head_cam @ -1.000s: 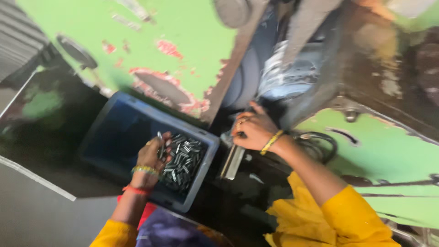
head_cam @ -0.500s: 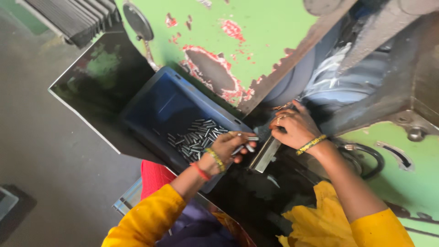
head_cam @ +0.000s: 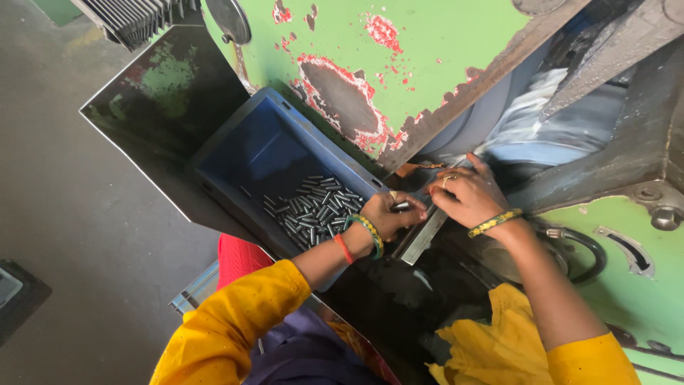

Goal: The person repeatedly picks small cylindrical metal parts from a blue bin and places them into a narrow metal slot on a green machine. The hands work continuously, transferring the parts one by one or in small groups.

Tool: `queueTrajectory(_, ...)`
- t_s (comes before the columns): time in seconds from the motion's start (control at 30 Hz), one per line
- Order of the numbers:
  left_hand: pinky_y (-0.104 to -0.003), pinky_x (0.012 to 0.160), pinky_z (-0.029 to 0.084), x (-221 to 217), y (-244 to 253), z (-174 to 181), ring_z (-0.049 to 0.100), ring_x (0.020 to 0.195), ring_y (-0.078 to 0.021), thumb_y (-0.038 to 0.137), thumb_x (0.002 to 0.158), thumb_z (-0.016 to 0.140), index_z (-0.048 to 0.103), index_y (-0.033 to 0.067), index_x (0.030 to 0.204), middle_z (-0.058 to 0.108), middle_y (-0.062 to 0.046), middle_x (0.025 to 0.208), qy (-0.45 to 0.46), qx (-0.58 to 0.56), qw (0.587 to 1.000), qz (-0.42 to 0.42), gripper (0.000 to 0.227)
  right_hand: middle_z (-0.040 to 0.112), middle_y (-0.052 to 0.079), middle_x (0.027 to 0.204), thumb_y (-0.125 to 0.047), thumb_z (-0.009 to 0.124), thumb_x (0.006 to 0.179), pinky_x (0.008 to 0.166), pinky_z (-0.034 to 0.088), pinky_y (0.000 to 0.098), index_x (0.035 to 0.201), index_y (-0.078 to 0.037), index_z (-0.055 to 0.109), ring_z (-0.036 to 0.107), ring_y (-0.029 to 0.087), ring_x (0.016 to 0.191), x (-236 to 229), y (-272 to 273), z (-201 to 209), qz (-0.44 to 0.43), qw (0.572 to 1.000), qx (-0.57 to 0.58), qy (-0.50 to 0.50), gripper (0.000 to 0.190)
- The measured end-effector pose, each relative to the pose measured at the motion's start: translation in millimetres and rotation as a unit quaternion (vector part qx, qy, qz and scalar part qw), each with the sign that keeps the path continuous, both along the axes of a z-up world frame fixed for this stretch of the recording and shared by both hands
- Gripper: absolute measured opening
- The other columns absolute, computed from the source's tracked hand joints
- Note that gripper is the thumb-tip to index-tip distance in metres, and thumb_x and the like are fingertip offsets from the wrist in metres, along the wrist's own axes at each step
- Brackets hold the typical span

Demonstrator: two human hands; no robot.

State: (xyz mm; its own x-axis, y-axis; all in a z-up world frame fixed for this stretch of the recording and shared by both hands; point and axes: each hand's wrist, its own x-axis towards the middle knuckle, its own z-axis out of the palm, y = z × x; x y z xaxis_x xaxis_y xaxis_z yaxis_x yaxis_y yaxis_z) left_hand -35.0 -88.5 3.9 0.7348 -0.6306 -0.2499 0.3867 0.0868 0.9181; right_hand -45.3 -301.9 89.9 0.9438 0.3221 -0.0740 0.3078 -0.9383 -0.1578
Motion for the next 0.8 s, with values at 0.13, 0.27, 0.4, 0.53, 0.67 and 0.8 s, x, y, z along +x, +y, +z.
queueTrajectory(0.13, -0.023, 0.039, 0.038, 4.1, -1.3, -2.3, 0.049, 0.054, -0.0044, 0.027, 0.095, 0.069, 0.071, 0.0057, 0.107, 0.062, 0.001, 0.080, 0.064, -0.053, 0.996, -0.016, 0.025, 0.071, 0.006, 0.120, -0.053, 0.059, 0.090, 0.118, 0.006, 0.0652, 0.110, -0.024, 0.078, 0.053, 0.019, 0.131, -4.7, 8.1, 11.9, 0.009, 0.998, -0.021, 0.054, 0.040)
queueTrajectory(0.27, -0.021, 0.042, 0.041, 4.8, 11.7, 6.8, 0.055, 0.063, -0.0050, 0.022, 0.099, 0.067, 0.071, 0.0023, 0.111, 0.063, -0.002, 0.085, 0.216, -0.160, 0.963, 0.001, 0.023, 0.073, -0.009, 0.122, -0.056, 0.063, 0.081, 0.118, 0.001, 0.0696, 0.110, -0.032, 0.080, 0.050, 0.014, 0.135, -8.6, 24.0, 21.0, -0.010, 0.991, -0.105, 0.084, 0.041)
queueTrajectory(0.4, -0.026, 0.060, 0.058, 18.9, 42.2, 14.3, 0.068, 0.075, -0.0120, 0.019, 0.099, 0.063, 0.069, 0.0019, 0.114, 0.071, -0.008, 0.094, 0.242, -0.209, 0.944, 0.078, 0.024, 0.072, -0.011, 0.122, -0.050, 0.064, 0.083, 0.120, 0.004, 0.0690, 0.103, -0.034, 0.080, 0.053, 0.011, 0.134, -6.3, 24.8, 19.7, -0.017, 0.988, -0.123, 0.091, 0.031)
queueTrajectory(0.53, -0.035, 0.072, 0.065, 26.0, 84.9, -7.2, 0.072, 0.082, -0.0229, 0.015, 0.098, 0.059, 0.068, -0.0028, 0.115, 0.072, -0.015, 0.094, 0.223, -0.199, 0.943, 0.149, 0.026, 0.075, -0.015, 0.118, -0.042, 0.066, 0.084, 0.120, 0.005, 0.0683, 0.101, -0.029, 0.081, 0.057, 0.013, 0.129, -7.0, 18.7, 13.2, -0.003, 0.997, -0.051, 0.058, 0.026)
queueTrajectory(0.67, -0.036, 0.080, 0.067, 21.6, 109.2, -43.0, 0.073, 0.091, -0.0221, 0.009, 0.098, 0.059, 0.068, -0.0027, 0.117, 0.072, -0.013, 0.100, 0.239, -0.151, 0.946, 0.157, 0.025, 0.076, -0.014, 0.114, -0.036, 0.067, 0.084, 0.122, 0.007, 0.0668, 0.097, -0.028, 0.082, 0.059, 0.014, 0.127, -6.7, 14.9, 9.5, -0.001, 0.998, -0.041, 0.038, 0.021)
queueTrajectory(0.8, -0.041, 0.081, 0.064, 30.5, 100.4, -71.5, 0.071, 0.093, -0.0273, 0.009, 0.101, 0.057, 0.062, -0.0084, 0.124, 0.070, -0.019, 0.104, 0.252, -0.162, 0.941, 0.160, 0.029, 0.076, -0.008, 0.113, -0.035, 0.068, 0.084, 0.122, 0.014, 0.0655, 0.096, -0.026, 0.082, 0.061, 0.015, 0.125, -7.2, 10.5, 2.9, 0.001, 0.999, -0.040, 0.004, 0.021)
